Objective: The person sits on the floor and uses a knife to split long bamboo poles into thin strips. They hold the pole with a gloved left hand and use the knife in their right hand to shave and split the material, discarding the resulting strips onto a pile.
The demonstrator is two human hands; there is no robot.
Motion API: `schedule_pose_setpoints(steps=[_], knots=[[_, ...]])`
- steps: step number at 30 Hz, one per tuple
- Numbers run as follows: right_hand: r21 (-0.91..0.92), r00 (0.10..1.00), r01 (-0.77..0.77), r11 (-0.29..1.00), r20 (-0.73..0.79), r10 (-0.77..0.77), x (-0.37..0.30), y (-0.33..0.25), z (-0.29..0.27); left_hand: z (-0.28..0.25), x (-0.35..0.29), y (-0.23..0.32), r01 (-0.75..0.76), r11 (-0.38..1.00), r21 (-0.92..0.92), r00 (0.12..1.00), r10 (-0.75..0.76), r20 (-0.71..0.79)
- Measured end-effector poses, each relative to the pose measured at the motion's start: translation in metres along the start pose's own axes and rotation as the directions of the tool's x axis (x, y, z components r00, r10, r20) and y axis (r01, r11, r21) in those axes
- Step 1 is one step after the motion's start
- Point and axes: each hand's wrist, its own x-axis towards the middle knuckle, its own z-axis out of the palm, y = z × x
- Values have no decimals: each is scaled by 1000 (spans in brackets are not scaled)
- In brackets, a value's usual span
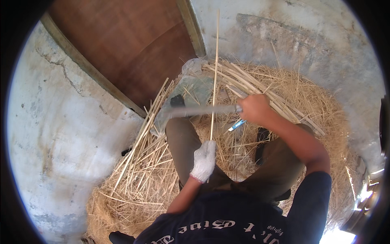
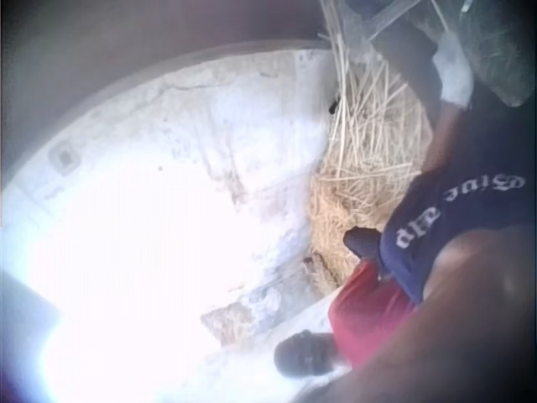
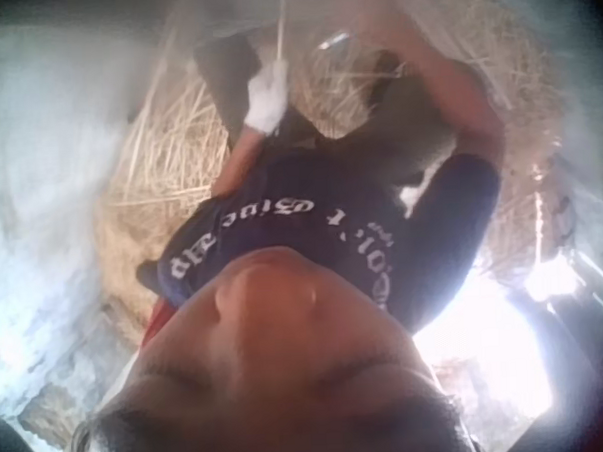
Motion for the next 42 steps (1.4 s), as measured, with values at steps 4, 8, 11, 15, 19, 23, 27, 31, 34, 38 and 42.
schedule_pose_setpoints(steps=[4, 8, 11, 15, 19, 23, 27, 31, 34, 38, 42], knots=[[-29, 996, 86, 996, -5, -86, 9, 11, 12, 3, 4, 11, -17, 999, 49, 999, 20, -43], [7, 994, 65, 998, -89, -64, 11, 4, 24, 7, 2, 3, 79, 990, -115, 996, -83, -30], [-15, 990, 97, 995, -102, -98, 7, 0, 18, 1, -3, 11, -14, 1000, -16, 998, 13, -69], [76, 986, 48, 996, -162, -35, 18, 23, 11, -3, 0, 14, 80, 982, -169, 997, -81, -2], [-4, 1000, 26, 1000, 9, -26, 14, 7, 2, -2, -2, 7, 141, 942, -304, 990, -141, 21], [-59, 997, -1, 998, -73, -3, 19, 22, 18, 3, -4, 25, 141, 947, -289, 990, -141, 21], [110, 939, -312, 944, -113, 324, 35, 51, 13, -1, -1, 15, 173, 945, -278, 985, -159, 73], [-113, 982, 160, 981, -82, -169, 19, 30, 15, -4, -1, 4, 140, 957, -255, 990, -128, 64], [3, 992, -101, 995, 81, 100, 27, 39, 4, -2, -1, 16, 245, 878, -411, 969, -208, 133], [100, 961, -252, 963, 141, 237, 28, 51, -1, -3, 0, 13, 260, 833, -488, 963, -187, 193], [-43, 981, 22, 999, 194, -13, 10, 7, -11, -9, -3, 15, 184, 884, -430, 978, -121, 170]])
